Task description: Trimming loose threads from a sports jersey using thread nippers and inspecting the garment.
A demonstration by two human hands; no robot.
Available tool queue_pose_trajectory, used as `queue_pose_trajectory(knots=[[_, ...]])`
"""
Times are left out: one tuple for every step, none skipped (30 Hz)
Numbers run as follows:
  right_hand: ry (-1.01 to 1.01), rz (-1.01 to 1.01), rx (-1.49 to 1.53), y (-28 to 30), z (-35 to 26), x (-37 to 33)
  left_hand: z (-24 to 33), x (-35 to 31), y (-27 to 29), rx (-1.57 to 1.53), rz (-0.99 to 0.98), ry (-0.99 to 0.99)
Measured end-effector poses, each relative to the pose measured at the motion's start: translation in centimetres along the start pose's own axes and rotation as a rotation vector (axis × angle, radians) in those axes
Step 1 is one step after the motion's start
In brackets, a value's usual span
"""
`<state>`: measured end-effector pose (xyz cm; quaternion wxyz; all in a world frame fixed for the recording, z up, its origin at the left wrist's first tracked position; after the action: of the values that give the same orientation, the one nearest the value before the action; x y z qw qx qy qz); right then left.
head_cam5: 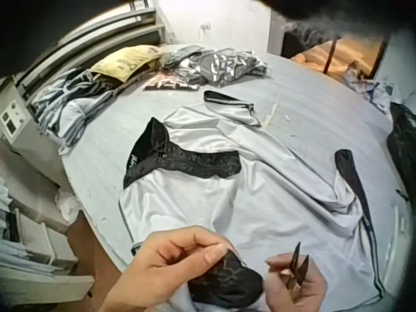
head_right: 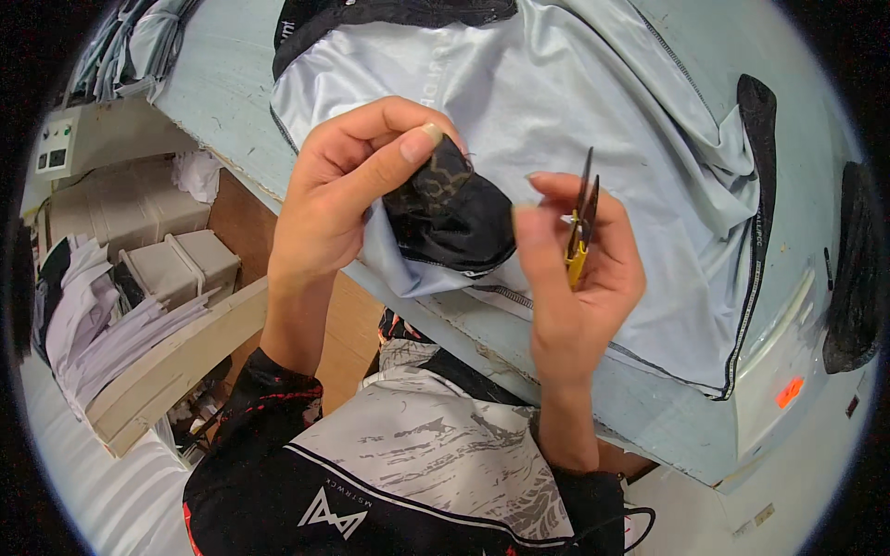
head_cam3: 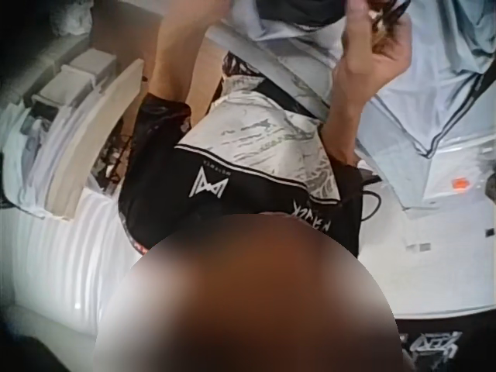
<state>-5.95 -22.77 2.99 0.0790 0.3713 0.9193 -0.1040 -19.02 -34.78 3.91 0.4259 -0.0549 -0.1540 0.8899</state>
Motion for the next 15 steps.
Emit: queue_pose_trajectory(knots=[[0.040, -0.005, -0.007, 0.6, -0.3, 0.1, 0.0, 0.0, 0.1, 0.009, 0.015, 0.000], [0.079, -0.010, -0.014, 1.0, -0.6, 0.2, 0.2, 0.0, 0.1, 0.006, 0.018, 0.004], [0.074, -0.011, -0.017, 1.3, -0.6, 0.2, 0.3, 0.0, 0.1, 0.046, 0.006, 0.016], [0.164, -0.010, -0.107, 1.4, -1.3, 0.0, 0.5, 0.0, 0.1, 0.087, -0.006, 0.028], [0.256, -0.010, -0.197, 1.6, -2.0, -0.2, 0.5, 0.1, 0.1, 0.083, -0.003, 0.032], [0.354, -0.010, -0.435, 1.6, -2.7, -0.5, 0.5, 0.0, 0.1, 0.093, 0.007, 0.042], [0.348, -0.013, -0.438, 1.4, -2.4, -0.6, 0.5, 0.0, 0.2, 0.104, 0.017, 0.054], [0.436, 0.006, -0.460, 1.1, -2.9, -1.3, 0.7, 0.0, 0.1, 0.102, 0.019, 0.054], [0.524, 0.024, -0.481, 0.9, -3.5, -1.9, 0.9, 0.0, 0.0, 0.097, 0.013, 0.047], [0.506, -0.023, -0.520, 1.0, -3.7, -2.2, 1.1, 0.0, -0.1, 0.093, 0.007, 0.041], [0.500, -0.027, -0.522, 0.8, -3.7, -2.1, 1.1, 0.0, -0.1, 0.090, 0.012, 0.045], [0.532, -0.034, -0.564, 0.5, -3.8, -2.1, 1.0, 0.1, 0.0, 0.108, 0.017, 0.043], [0.564, -0.041, -0.606, 0.0, -3.9, -2.2, 1.0, 0.1, 0.0, 0.127, 0.022, 0.041], [0.558, -0.036, -0.637, -0.2, -3.9, -2.3, 0.9, 0.0, 0.0, 0.123, 0.026, 0.045], [0.554, -0.040, -0.639, -0.3, -4.2, -2.3, 0.8, 0.1, -0.1, 0.108, 0.016, 0.034]])
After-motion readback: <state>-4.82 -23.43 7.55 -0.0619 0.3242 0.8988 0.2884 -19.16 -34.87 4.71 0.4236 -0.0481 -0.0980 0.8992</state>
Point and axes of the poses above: each hand's wrist, its own x-axis towards the middle knuckle, its own y-axis out of the back of the hand, z = x × y, the point moved 7 cm from there along x, towards the middle knuckle, and after that the axes turned 7 degrees about -y, right-handed, at the moved point
